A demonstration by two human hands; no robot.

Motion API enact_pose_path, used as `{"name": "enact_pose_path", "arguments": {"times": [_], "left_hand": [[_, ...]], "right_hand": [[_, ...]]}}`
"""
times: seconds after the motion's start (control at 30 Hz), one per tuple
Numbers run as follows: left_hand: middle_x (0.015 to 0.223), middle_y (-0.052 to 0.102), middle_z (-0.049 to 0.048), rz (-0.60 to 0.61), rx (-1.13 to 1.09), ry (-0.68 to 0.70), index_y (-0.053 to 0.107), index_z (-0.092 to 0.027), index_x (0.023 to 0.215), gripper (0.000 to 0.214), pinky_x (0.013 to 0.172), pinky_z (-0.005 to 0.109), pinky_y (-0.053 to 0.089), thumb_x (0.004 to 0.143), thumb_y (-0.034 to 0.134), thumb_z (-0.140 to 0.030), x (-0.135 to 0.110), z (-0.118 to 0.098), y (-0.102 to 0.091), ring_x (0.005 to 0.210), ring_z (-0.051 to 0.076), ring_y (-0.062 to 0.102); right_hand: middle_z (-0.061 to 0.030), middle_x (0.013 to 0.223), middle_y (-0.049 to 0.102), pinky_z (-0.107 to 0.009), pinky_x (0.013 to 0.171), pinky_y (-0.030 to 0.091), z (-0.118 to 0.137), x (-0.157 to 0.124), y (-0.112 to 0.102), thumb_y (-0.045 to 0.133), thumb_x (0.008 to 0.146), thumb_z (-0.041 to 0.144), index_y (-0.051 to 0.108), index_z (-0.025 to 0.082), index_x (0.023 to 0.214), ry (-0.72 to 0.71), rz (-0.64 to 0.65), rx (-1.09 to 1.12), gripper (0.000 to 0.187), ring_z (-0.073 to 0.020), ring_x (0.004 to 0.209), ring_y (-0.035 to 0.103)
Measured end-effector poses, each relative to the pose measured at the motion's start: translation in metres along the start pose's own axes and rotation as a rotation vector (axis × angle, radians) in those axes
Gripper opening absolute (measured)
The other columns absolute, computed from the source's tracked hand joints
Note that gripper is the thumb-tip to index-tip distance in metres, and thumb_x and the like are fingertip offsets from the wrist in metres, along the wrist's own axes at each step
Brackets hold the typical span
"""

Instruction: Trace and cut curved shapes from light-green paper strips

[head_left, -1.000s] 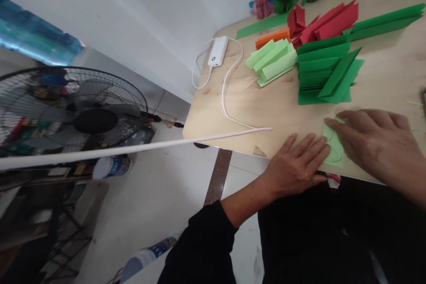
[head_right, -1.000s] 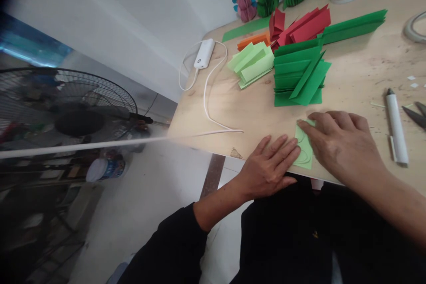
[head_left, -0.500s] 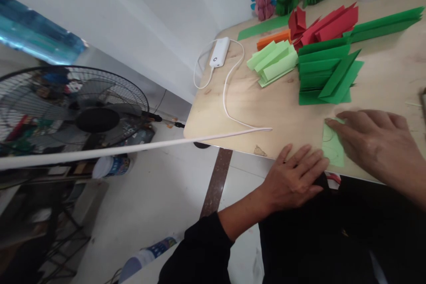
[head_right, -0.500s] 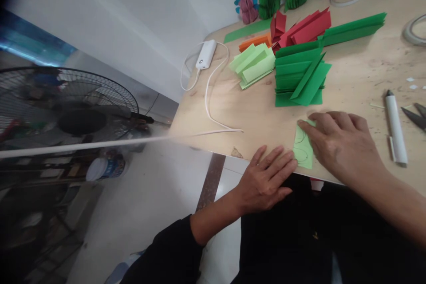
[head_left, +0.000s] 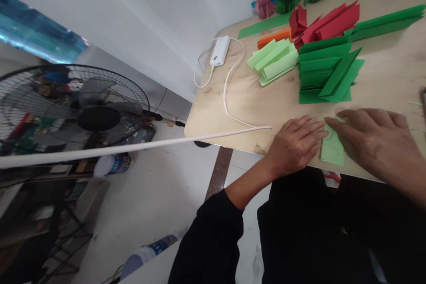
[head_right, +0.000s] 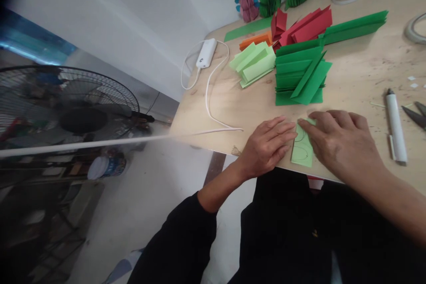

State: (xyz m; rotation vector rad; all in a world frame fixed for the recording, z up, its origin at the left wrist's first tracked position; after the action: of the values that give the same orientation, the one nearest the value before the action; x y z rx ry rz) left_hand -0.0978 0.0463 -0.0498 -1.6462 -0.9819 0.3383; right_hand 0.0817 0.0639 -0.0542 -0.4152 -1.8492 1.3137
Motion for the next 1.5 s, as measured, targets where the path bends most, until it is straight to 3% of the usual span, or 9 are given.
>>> {"name": "enact_pose_path", "arguments": {"times": [0.37, 0.63, 1.33, 1.5], "left_hand": [[0.131, 0.061, 0.0033, 0.032, 0.053, 0.078, 0.067, -0.018, 0.112, 0.035, 0.106, 0.038, 0.038, 0.097, 0.038, -0.032, 0.007, 0.002, 0.011, 0.126, 0.021, 0.050], [0.135, 0.057, 0.0063, 0.053, 0.103, 0.124, 0.064, -0.016, 0.116, 0.041, 0.107, 0.040, 0.036, 0.096, 0.038, -0.041, 0.004, 0.001, 0.009, 0.128, 0.024, 0.047], [0.139, 0.053, 0.0090, 0.121, 0.163, 0.116, 0.056, -0.015, 0.127, 0.044, 0.109, 0.041, 0.032, 0.096, 0.037, -0.040, 0.003, -0.001, 0.012, 0.132, 0.023, 0.043], [0.138, 0.055, 0.0078, 0.083, 0.141, 0.109, 0.058, -0.015, 0.125, 0.043, 0.109, 0.041, 0.033, 0.096, 0.038, -0.040, 0.002, 0.000, 0.012, 0.132, 0.022, 0.044]], "right_hand": [[-0.0130, 0.107, 0.066, -0.041, 0.072, 0.036, 0.003, 0.002, -0.003, 0.042, 0.086, 0.024, 0.061, 0.020, 0.113, -0.011, -0.033, -0.013, 0.033, -0.0277, 0.093, 0.054], [-0.0130, 0.107, 0.065, -0.042, 0.071, 0.037, 0.002, 0.001, -0.003, 0.040, 0.087, 0.027, 0.061, 0.020, 0.114, -0.008, -0.026, 0.008, 0.034, -0.0285, 0.093, 0.054], [-0.0135, 0.111, 0.066, -0.042, 0.073, 0.038, 0.001, 0.000, -0.002, 0.044, 0.085, 0.026, 0.064, 0.021, 0.113, 0.014, -0.020, 0.052, 0.034, -0.0284, 0.095, 0.056], [-0.0121, 0.111, 0.067, -0.043, 0.071, 0.039, 0.001, 0.003, -0.005, 0.045, 0.085, 0.027, 0.062, 0.025, 0.118, 0.041, -0.022, 0.070, 0.037, -0.0288, 0.092, 0.057]]}}
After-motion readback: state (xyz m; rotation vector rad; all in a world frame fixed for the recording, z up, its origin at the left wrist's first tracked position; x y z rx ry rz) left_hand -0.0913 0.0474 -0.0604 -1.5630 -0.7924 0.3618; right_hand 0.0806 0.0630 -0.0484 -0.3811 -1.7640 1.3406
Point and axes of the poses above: each hand's wrist, its own x-axis towards the middle knuckle, its own y-axis out of the palm, z = x × y, the point moved 3 cm from there along x, towards the middle knuckle
